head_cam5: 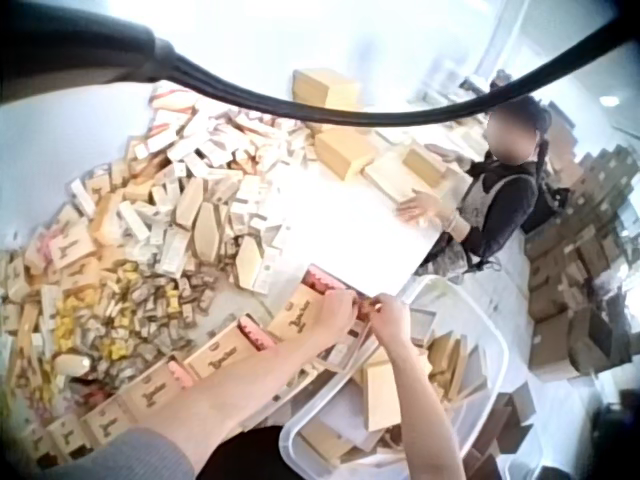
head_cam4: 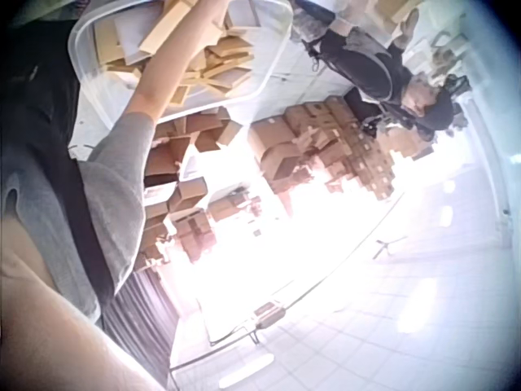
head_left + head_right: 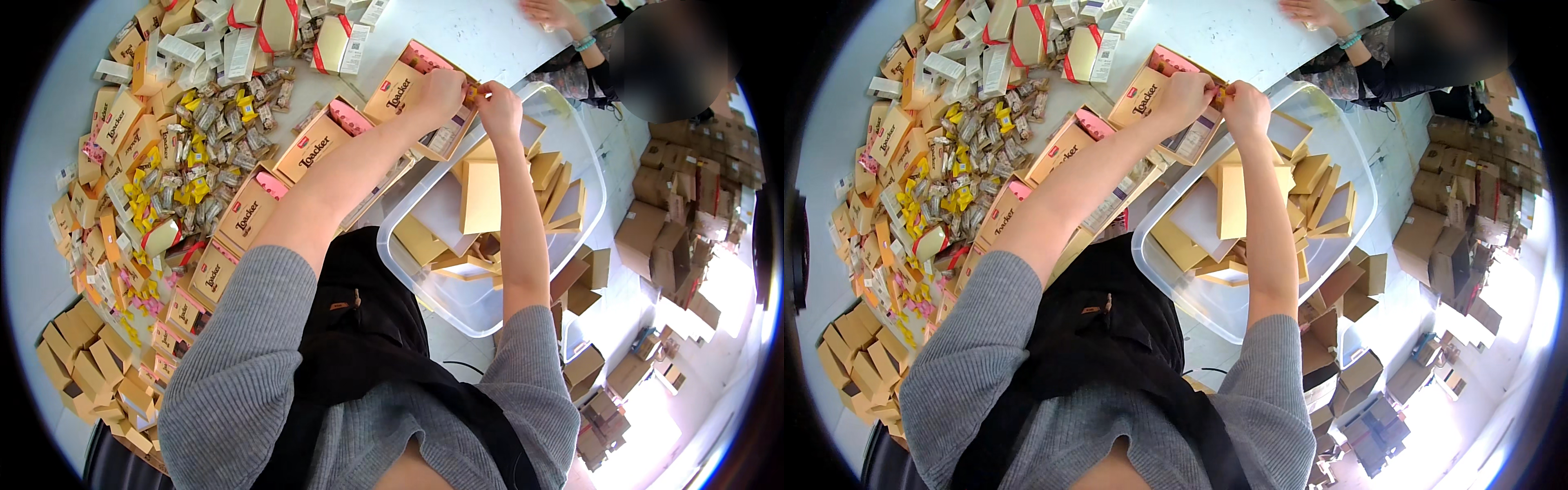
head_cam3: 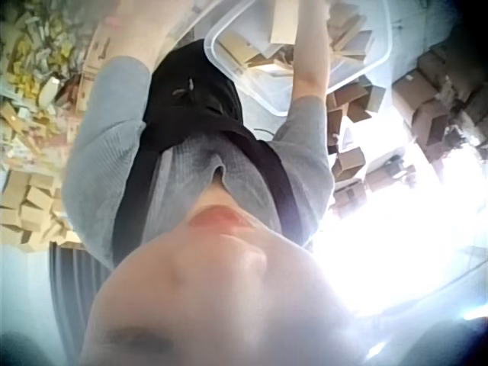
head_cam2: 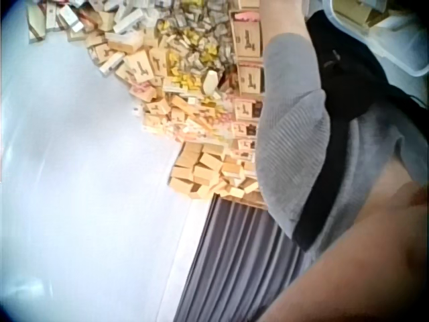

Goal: The person assembles small gift boxes by placing shredded paper filler and wrapped candies into open cardboard boxes labeled 'Toacker'. They then close the boxes and place them into a larger white plastic bin. The process is repetitive, involving picking up boxes, filling them, and stacking them.

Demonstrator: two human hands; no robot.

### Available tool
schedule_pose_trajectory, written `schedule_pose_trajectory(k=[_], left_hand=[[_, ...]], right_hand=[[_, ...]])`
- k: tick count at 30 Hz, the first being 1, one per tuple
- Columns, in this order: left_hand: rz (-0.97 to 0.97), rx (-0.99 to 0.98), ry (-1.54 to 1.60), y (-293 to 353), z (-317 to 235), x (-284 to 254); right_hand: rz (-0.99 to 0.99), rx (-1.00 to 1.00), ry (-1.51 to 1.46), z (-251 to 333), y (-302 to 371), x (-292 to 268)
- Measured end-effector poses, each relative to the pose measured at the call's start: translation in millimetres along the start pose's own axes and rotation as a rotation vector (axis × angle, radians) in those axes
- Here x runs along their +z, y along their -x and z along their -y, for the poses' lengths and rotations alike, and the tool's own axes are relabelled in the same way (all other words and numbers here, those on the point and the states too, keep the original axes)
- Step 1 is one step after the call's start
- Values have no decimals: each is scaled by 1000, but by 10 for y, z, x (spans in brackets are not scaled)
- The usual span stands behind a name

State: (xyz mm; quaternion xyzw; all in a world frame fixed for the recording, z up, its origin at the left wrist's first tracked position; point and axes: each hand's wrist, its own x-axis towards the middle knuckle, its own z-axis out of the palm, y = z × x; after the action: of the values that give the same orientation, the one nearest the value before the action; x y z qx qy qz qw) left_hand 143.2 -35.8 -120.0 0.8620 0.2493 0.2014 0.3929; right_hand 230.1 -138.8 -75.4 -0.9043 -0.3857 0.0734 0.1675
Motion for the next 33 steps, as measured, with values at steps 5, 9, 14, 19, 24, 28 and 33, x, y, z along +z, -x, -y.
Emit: schedule_pose_trajectory(k=[5,9,14,19,24,28,33], left_hand=[[77,-66,-102,67,-144,-150],[-11,-126,-29,91,-78,-80],[-9,-174,27,135,-121,-62],[75,-125,-105,119,-128,-37],[-177,86,-203,208,-65,9],[-22,-436,278,137,-355,-160],[-277,20,69,160,-62,329]], right_hand=[[-137,33,82,131,23,137],[-126,74,118,294,-17,132],[51,39,228,144,-235,55],[128,-71,396,137,-243,74],[-21,-4,332,90,-187,268],[-123,45,186,-68,-26,346],[-174,-63,130,-208,-48,488]])
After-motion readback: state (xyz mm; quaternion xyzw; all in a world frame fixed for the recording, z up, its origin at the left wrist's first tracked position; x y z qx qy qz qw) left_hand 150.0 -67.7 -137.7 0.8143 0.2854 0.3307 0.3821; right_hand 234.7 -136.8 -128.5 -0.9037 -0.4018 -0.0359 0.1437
